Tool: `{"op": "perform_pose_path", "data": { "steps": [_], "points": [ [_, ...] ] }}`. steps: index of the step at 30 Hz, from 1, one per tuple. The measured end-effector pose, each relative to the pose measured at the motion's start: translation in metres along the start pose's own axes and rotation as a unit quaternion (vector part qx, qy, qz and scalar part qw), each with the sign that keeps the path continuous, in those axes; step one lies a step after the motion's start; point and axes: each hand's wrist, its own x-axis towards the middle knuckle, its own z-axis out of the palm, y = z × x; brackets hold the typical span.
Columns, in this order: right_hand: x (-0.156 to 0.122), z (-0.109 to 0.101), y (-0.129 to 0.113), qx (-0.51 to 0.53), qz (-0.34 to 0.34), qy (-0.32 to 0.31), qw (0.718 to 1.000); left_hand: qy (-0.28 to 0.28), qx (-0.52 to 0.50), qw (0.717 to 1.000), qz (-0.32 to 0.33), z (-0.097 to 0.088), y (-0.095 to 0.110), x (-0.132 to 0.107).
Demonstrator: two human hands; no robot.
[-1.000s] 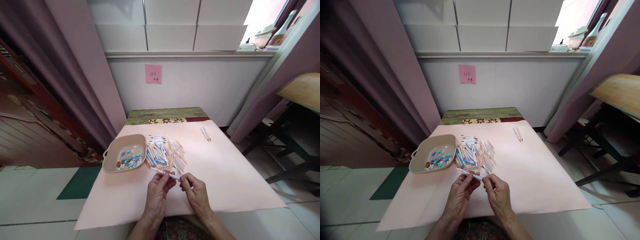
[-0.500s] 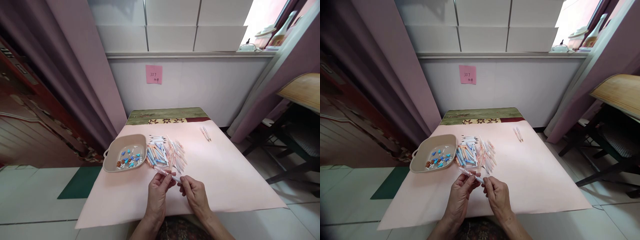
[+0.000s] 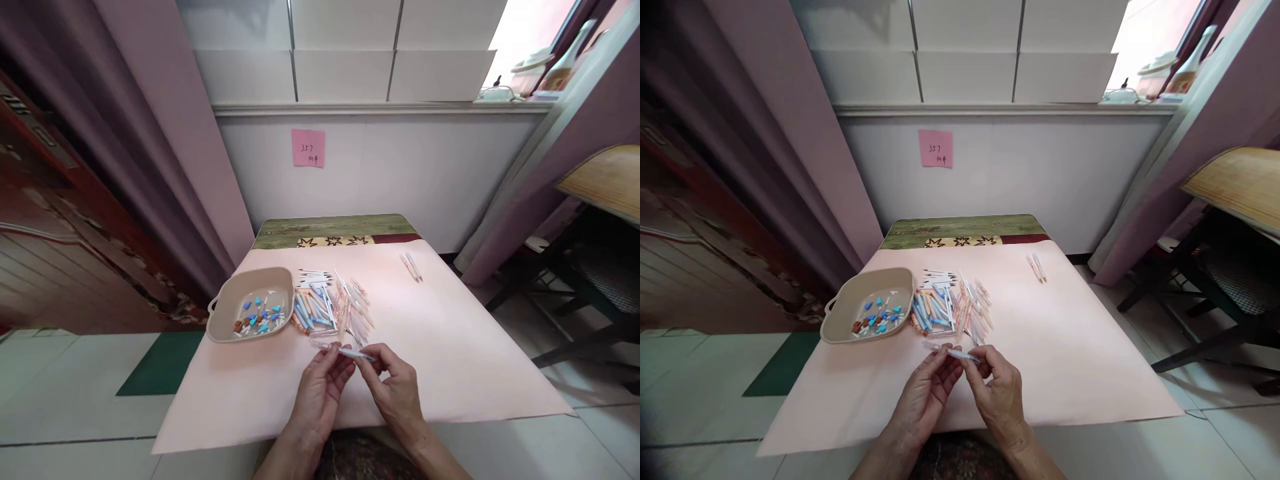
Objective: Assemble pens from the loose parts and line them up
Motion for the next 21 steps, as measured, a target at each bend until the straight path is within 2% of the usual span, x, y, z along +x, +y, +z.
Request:
{"op": "perform_pose_path", "data": {
  "steps": [3, 5, 7, 10, 12, 17, 19, 21],
  "points": [
    [0.0, -0.003, -0.008, -0.029, -0.073, 0.029, 0.996, 0.004, -0.043, 0.997, -0.063, 0.002, -0.004, 0.001],
    [0.0, -0.004, -0.011, -0.046, -0.104, 0.04, 0.993, 0.001, -0.045, 0.997, -0.07, 0.004, -0.004, 0.0],
    [-0.001, -0.003, -0.009, -0.076, -0.105, 0.047, 0.99, 0.006, -0.034, 0.998, -0.056, 0.005, -0.002, -0.001],
    [-0.001, -0.002, -0.001, -0.143, -0.084, 0.041, 0.985, 0.002, -0.011, 1.0, -0.014, 0.004, 0.001, -0.002],
    [0.0, -0.002, 0.004, -0.162, -0.053, 0.013, 0.985, -0.011, 0.006, 1.0, 0.012, 0.003, 0.002, -0.002],
    [0.006, -0.002, 0.004, -0.086, 0.079, -0.104, 0.988, -0.023, 0.038, 0.998, 0.05, 0.003, 0.0, -0.004],
    [0.008, -0.001, 0.001, -0.075, 0.093, -0.109, 0.987, -0.02, 0.036, 0.998, 0.052, 0.005, 0.001, -0.004],
    [0.011, 0.0, -0.002, -0.068, 0.07, -0.087, 0.991, -0.015, 0.029, 0.998, 0.057, 0.008, 0.004, -0.004]
  ]
}}
